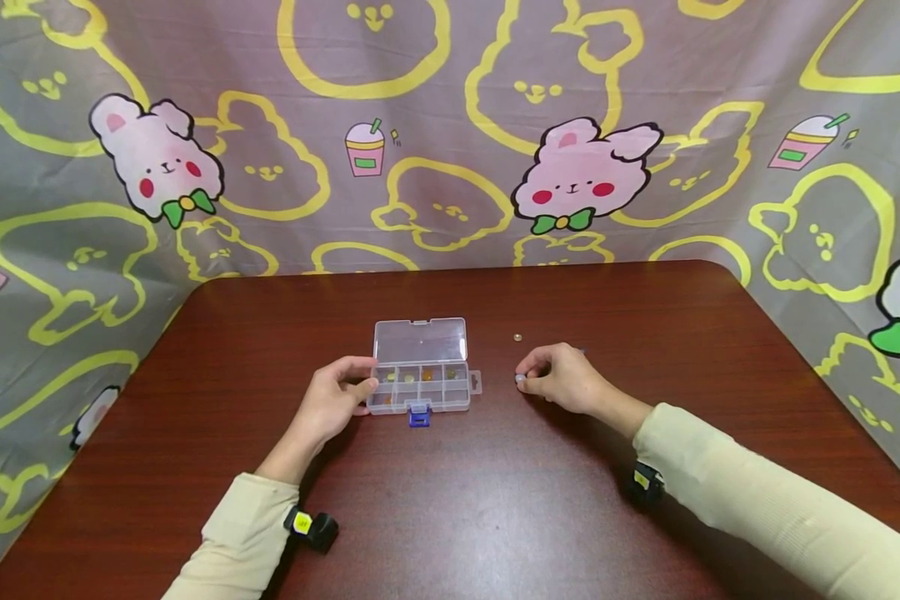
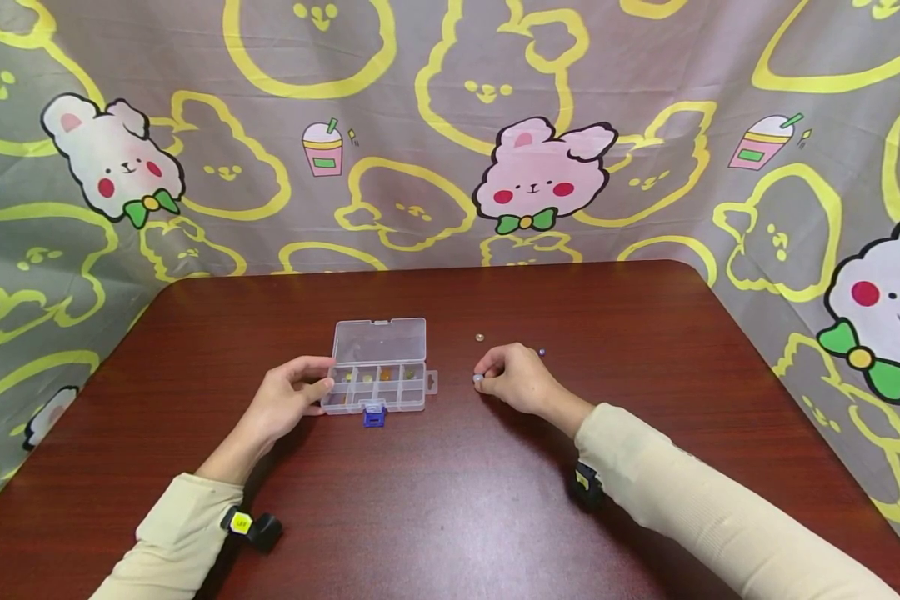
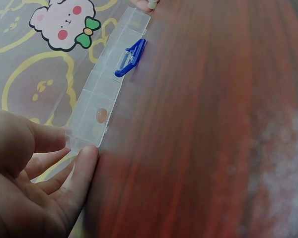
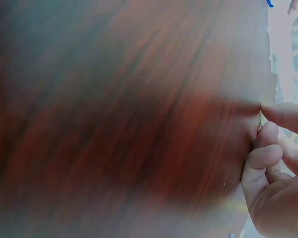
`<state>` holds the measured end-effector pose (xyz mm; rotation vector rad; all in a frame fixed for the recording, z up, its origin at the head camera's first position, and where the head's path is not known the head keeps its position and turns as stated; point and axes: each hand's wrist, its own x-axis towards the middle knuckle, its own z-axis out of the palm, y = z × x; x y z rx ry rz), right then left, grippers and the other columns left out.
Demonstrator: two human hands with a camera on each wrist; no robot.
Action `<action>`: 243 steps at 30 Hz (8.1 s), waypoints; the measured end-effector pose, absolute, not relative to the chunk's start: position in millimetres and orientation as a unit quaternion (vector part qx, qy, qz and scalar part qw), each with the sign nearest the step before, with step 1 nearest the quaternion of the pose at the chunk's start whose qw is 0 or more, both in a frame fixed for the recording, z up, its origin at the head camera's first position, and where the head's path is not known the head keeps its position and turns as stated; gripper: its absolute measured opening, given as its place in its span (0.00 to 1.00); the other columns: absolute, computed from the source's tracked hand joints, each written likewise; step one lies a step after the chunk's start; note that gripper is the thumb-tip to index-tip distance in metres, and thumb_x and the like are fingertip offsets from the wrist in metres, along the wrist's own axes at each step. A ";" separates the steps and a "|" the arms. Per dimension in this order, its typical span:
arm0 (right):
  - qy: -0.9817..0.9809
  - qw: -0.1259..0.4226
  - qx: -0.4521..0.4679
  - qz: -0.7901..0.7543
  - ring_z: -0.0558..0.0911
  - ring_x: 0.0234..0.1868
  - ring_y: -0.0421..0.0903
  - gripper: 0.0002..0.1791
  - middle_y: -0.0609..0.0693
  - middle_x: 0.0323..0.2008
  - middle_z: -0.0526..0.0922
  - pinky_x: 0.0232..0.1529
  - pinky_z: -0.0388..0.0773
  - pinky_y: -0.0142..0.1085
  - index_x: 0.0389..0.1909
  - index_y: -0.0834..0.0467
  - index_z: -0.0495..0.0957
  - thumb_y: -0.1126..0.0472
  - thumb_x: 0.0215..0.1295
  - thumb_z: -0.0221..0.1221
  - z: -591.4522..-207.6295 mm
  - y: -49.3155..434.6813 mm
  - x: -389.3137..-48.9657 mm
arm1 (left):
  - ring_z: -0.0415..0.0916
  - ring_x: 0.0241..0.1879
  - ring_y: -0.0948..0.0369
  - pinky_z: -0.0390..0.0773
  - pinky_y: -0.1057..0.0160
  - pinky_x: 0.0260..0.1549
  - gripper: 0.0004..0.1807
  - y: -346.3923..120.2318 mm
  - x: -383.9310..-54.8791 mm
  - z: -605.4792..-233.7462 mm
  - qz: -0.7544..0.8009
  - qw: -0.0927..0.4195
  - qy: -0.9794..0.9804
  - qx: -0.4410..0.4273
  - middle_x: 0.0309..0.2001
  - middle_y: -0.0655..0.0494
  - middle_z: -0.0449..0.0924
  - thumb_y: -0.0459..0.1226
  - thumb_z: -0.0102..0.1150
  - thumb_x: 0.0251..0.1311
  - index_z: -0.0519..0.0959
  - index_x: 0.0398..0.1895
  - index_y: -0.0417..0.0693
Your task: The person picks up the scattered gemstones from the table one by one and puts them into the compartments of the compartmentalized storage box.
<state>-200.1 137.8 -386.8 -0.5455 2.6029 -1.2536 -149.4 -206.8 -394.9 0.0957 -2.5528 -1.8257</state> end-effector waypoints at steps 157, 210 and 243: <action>0.842 0.064 -0.292 -0.448 0.80 0.27 0.41 0.04 0.44 0.26 0.84 0.27 0.76 0.28 0.33 0.60 0.86 0.67 0.56 0.70 -363.4 16.1 -181.5 | 0.78 0.33 0.59 0.85 0.62 0.28 0.16 -205.6 -146.7 -393.6 -0.579 0.007 -0.815 0.033 0.52 0.34 0.79 0.25 0.59 0.66 0.78 0.57 0.33; 0.852 0.057 -0.286 -0.435 0.79 0.26 0.39 0.05 0.44 0.25 0.83 0.27 0.76 0.28 0.32 0.61 0.85 0.68 0.56 0.70 -367.2 11.5 -184.2 | 0.79 0.32 0.59 0.85 0.62 0.27 0.17 -204.3 -146.2 -390.7 -0.586 0.008 -0.809 0.035 0.52 0.33 0.78 0.26 0.60 0.66 0.78 0.57 0.32; 0.847 0.013 -0.230 -0.480 0.79 0.27 0.43 0.05 0.45 0.25 0.81 0.29 0.75 0.32 0.35 0.60 0.85 0.67 0.57 0.69 -381.2 97.6 -186.8 | 0.78 0.33 0.60 0.85 0.62 0.29 0.17 -206.1 -147.1 -392.9 -0.575 0.002 -0.817 0.035 0.52 0.34 0.78 0.26 0.59 0.66 0.78 0.57 0.34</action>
